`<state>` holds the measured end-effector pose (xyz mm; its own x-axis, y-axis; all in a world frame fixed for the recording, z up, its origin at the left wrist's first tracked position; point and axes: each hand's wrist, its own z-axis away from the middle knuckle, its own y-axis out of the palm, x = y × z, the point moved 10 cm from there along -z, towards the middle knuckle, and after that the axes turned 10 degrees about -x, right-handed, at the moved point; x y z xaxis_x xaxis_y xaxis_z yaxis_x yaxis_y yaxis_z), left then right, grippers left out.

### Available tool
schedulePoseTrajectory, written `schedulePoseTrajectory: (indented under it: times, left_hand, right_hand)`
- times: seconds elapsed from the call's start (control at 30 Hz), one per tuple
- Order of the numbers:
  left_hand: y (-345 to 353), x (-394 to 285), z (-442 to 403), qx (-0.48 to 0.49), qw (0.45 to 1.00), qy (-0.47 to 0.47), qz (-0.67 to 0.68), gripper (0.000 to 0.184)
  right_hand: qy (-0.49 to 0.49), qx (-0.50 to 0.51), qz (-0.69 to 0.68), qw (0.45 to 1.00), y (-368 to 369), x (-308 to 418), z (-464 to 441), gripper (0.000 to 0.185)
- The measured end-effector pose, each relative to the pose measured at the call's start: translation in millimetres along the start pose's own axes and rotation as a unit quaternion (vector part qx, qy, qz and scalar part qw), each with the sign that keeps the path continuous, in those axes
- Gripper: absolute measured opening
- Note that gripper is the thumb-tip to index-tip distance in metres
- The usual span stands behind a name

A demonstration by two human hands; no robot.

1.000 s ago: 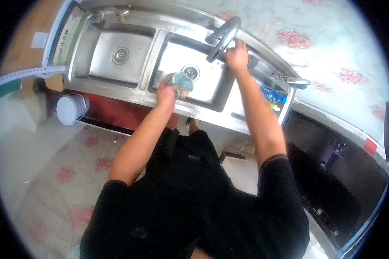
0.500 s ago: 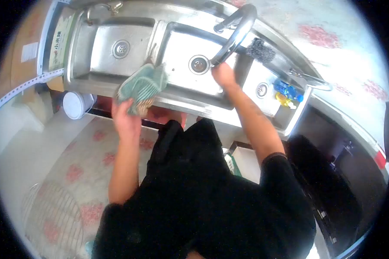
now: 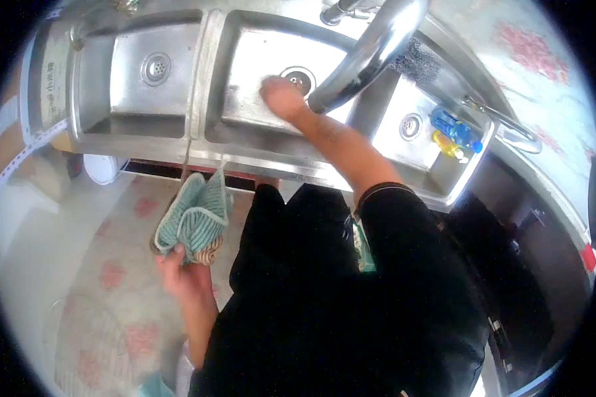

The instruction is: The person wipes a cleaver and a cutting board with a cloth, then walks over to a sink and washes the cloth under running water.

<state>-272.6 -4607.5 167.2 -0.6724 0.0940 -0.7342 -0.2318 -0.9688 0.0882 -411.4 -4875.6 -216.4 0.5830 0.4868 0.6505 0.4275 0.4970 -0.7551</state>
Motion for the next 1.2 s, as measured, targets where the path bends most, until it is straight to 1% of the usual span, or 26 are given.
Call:
schedulePoseTrajectory:
  times: [0.03,0.07,0.1,0.13,0.17,0.23,0.27,0.33,0.37,0.47,0.5,0.53,0.57,0.6,0.67,0.7,0.73,0.8,0.83,0.9,0.93,0.97,1.03,1.07,1.17,1.2]
  left_hand:
    - [1.9,4.1,0.7,-0.013,1.000,0.001,-0.006,0.057]
    - [2.6,7.4,1.6,-0.025,1.000,0.002,-0.012,0.055]
    - [3.1,11.8,1.7,-0.024,1.000,-0.004,-0.011,0.055]
    - [5.4,14.8,-1.2,-0.011,1.000,-0.008,-0.002,0.054]
    - [7.3,17.5,-1.8,0.001,1.000,-0.011,0.007,0.053]
    - [13.0,19.3,-0.6,0.016,1.000,-0.011,0.010,0.053]
    - [17.5,18.1,-0.7,0.033,0.999,-0.007,0.010,0.052]
    - [19.6,19.4,-0.5,0.043,0.999,-0.017,0.007,0.052]
    - [20.6,20.9,0.9,0.051,0.998,-0.028,0.005,0.051]
    - [18.5,20.1,2.4,0.047,0.999,-0.016,-0.015,0.050]
    - [20.4,20.5,3.1,0.047,0.999,-0.016,-0.016,0.050]
    - [24.5,20.7,4.5,0.053,0.998,-0.019,-0.017,0.050]
    - [27.2,20.5,5.1,0.058,0.998,-0.023,-0.019,0.051]
    - [26.3,21.3,3.1,0.058,0.998,-0.022,-0.019,0.051]
    - [14.0,25.8,-1.9,0.018,0.998,-0.018,-0.059,0.054]
    - [15.1,24.0,-2.2,0.016,0.998,-0.017,-0.059,0.054]
    - [21.4,21.5,-0.1,0.031,0.998,-0.011,-0.054,0.054]
    - [22.3,17.6,-0.2,0.042,0.998,-0.002,-0.046,0.054]
    - [20.4,16.5,0.0,0.045,0.998,0.001,-0.046,0.054]
    - [15.0,17.6,-0.4,0.045,0.998,0.004,-0.046,0.054]
    - [12.2,19.8,-1.2,0.043,0.998,0.003,-0.044,0.054]
    - [9.1,22.3,-1.9,0.041,0.998,0.001,-0.042,0.053]
    - [7.6,25.4,-2.1,0.030,0.999,0.005,-0.033,0.053]
    - [4.2,25.1,-0.7,0.019,0.999,0.009,-0.025,0.053]
    - [5.9,29.1,-3.0,0.020,0.999,-0.015,-0.021,0.052]
    - [4.9,29.1,-4.5,0.019,1.000,-0.013,-0.019,0.052]
  right_hand:
    - [-0.001,0.003,0.041,0.999,-17.2,-10.6,5.1,0.020]
    - [-0.017,-0.042,0.096,0.994,-46.3,-17.5,12.8,0.018]
    - [-0.028,-0.087,0.151,0.984,-92.4,-9.8,17.7,0.018]
    - [-0.025,-0.085,0.155,0.984,-114.8,-13.1,22.2,0.018]
    - [0.016,-0.147,0.096,0.984,-144.6,-22.9,29.7,0.016]
    - [0.122,-0.244,0.095,0.957,-189.8,-54.0,41.6,0.017]
    - [0.187,-0.278,0.153,0.930,-207.3,-75.8,44.9,0.020]
    - [0.175,-0.298,0.280,0.896,-197.8,-123.2,52.2,0.028]
    - [0.222,-0.301,0.228,0.899,-212.5,-112.8,55.2,0.032]
    - [0.222,-0.279,0.228,0.906,-184.0,-127.5,52.6,0.032]
    - [0.260,-0.260,0.192,0.910,-181.1,-116.3,53.0,0.030]
    - [0.262,-0.251,0.153,0.919,-172.7,-107.3,54.4,0.029]
    - [0.264,-0.252,0.131,0.922,-158.1,-99.5,53.7,0.024]
    - [0.265,-0.254,0.110,0.924,-140.4,-92.5,50.8,0.025]
    - [0.233,-0.244,0.003,0.941,-116.4,-57.7,41.1,0.026]
    - [0.227,-0.238,-0.008,0.944,-115.6,-34.9,38.8,0.027]
    - [0.209,-0.265,0.004,0.941,-103.7,-35.1,37.0,0.026]
    - [0.247,-0.260,0.014,0.933,-101.8,-40.8,35.8,0.025]
    - [0.239,-0.224,0.073,0.942,-100.9,-39.3,34.2,0.026]
    - [0.133,-0.155,0.116,0.972,-93.8,-18.4,26.9,0.028]
    - [0.065,-0.080,0.145,0.984,-92.8,-1.4,23.6,0.028]
    - [0.064,-0.077,0.145,0.984,-90.2,-4.1,25.6,0.028]
    - [0.004,-0.029,0.172,0.985,-72.5,-2.2,26.3,0.029]
    - [0.018,0.042,0.167,0.985,-61.4,-14.7,32.1,0.029]
    - [0.034,0.044,0.137,0.989,-50.8,-39.7,37.4,0.030]
    - [-0.015,0.039,0.145,0.989,-58.7,-29.6,39.7,0.027]
